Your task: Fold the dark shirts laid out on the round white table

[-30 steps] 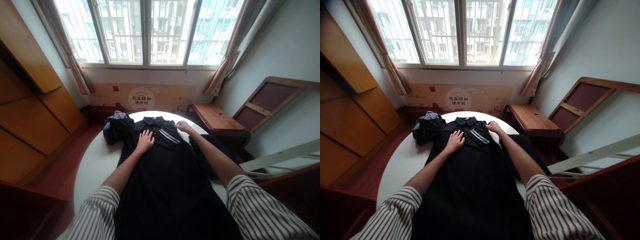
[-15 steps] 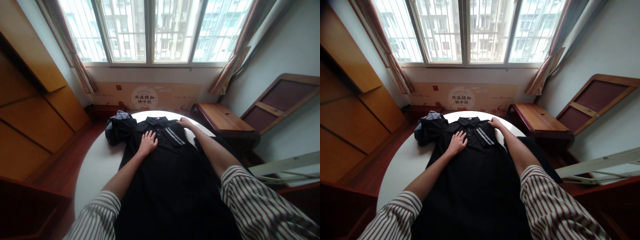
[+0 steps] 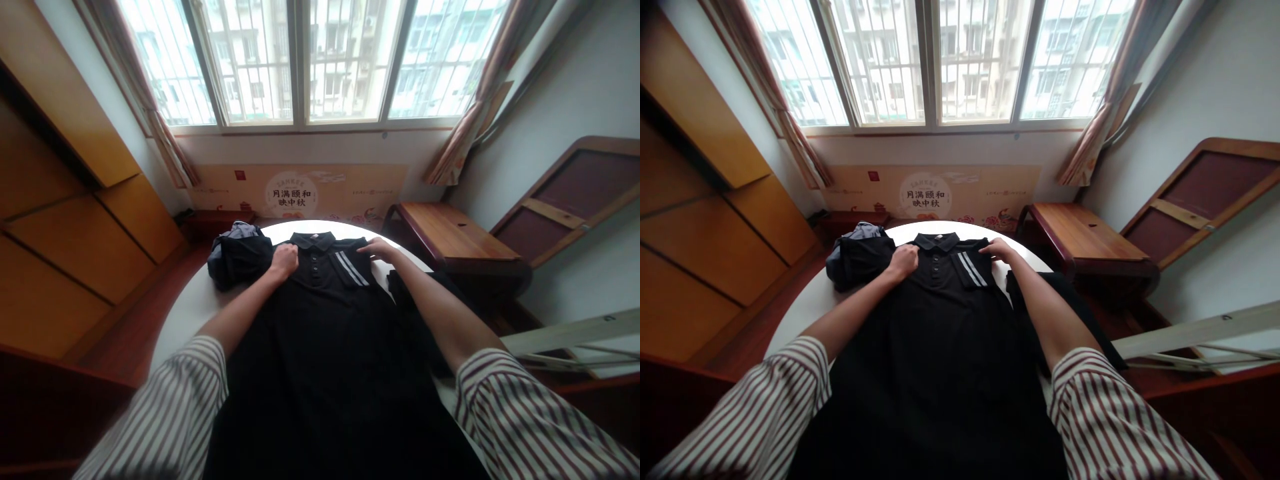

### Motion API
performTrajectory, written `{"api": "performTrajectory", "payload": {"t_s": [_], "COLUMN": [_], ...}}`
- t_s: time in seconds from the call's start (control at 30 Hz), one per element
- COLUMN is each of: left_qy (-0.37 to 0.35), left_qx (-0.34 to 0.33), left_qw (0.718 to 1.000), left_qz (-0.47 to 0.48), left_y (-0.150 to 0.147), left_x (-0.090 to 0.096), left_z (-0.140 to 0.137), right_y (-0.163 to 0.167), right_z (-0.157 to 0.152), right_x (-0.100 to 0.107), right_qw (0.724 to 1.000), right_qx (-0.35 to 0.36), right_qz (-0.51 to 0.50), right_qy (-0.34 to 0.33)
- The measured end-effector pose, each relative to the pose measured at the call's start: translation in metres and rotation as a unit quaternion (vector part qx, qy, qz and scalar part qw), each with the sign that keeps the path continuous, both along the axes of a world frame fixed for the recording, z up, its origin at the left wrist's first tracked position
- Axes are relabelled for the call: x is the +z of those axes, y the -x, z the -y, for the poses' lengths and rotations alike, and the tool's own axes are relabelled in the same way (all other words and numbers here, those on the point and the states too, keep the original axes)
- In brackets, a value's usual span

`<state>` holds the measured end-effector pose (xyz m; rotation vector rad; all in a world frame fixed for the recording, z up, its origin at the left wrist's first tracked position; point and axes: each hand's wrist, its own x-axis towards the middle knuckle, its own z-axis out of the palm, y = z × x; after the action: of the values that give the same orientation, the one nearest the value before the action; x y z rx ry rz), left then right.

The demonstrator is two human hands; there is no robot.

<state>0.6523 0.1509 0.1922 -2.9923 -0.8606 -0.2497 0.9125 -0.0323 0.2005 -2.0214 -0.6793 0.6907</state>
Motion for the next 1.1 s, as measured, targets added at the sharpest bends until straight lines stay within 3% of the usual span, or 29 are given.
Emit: {"api": "performTrajectory", "payload": {"t_s": [0.17, 0.33, 0.57, 0.63, 0.7, 0.77, 0.8, 0.9, 1.0, 1.1], "left_qy": [0.017, 0.045, 0.008, 0.005, 0.009, 0.022, 0.031, 0.064, 0.148, 0.206], "left_qx": [0.044, 0.068, 0.075, 0.052, 0.009, -0.068, -0.143, -0.306, -0.369, -0.352], "left_qw": [0.997, 0.995, 0.997, 0.998, 0.999, 0.997, 0.989, 0.949, 0.915, 0.909], "left_qz": [-0.053, -0.062, 0.032, 0.038, 0.036, 0.027, 0.021, -0.029, -0.077, -0.086], "left_y": [-0.015, -0.023, -0.033, -0.033, -0.022, 0.005, 0.026, 0.111, 0.202, 0.269], "left_x": [0.025, 0.025, 0.048, 0.051, 0.048, 0.04, 0.035, 0.022, 0.016, 0.012], "left_z": [-0.064, -0.089, -0.087, -0.073, -0.049, -0.014, 0.008, 0.079, 0.137, 0.166], "right_y": [0.007, 0.0, -0.001, 0.016, 0.046, 0.088, 0.113, 0.19, 0.253, 0.292], "right_z": [0.0, -0.006, -0.028, -0.025, -0.009, 0.025, 0.049, 0.134, 0.211, 0.258], "right_x": [0.001, 0.008, 0.03, 0.033, 0.035, 0.035, 0.035, 0.034, 0.024, 0.005], "right_qw": [0.995, 0.972, 0.943, 0.936, 0.921, 0.897, 0.886, 0.847, 0.816, 0.801], "right_qx": [-0.03, -0.08, -0.134, -0.104, -0.018, 0.11, 0.18, 0.324, 0.412, 0.411], "right_qz": [0.094, 0.22, 0.304, 0.337, 0.388, 0.422, 0.42, 0.414, 0.398, 0.431], "right_qy": [-0.006, -0.021, -0.012, -0.01, -0.031, -0.07, -0.078, -0.083, -0.07, -0.06]}}
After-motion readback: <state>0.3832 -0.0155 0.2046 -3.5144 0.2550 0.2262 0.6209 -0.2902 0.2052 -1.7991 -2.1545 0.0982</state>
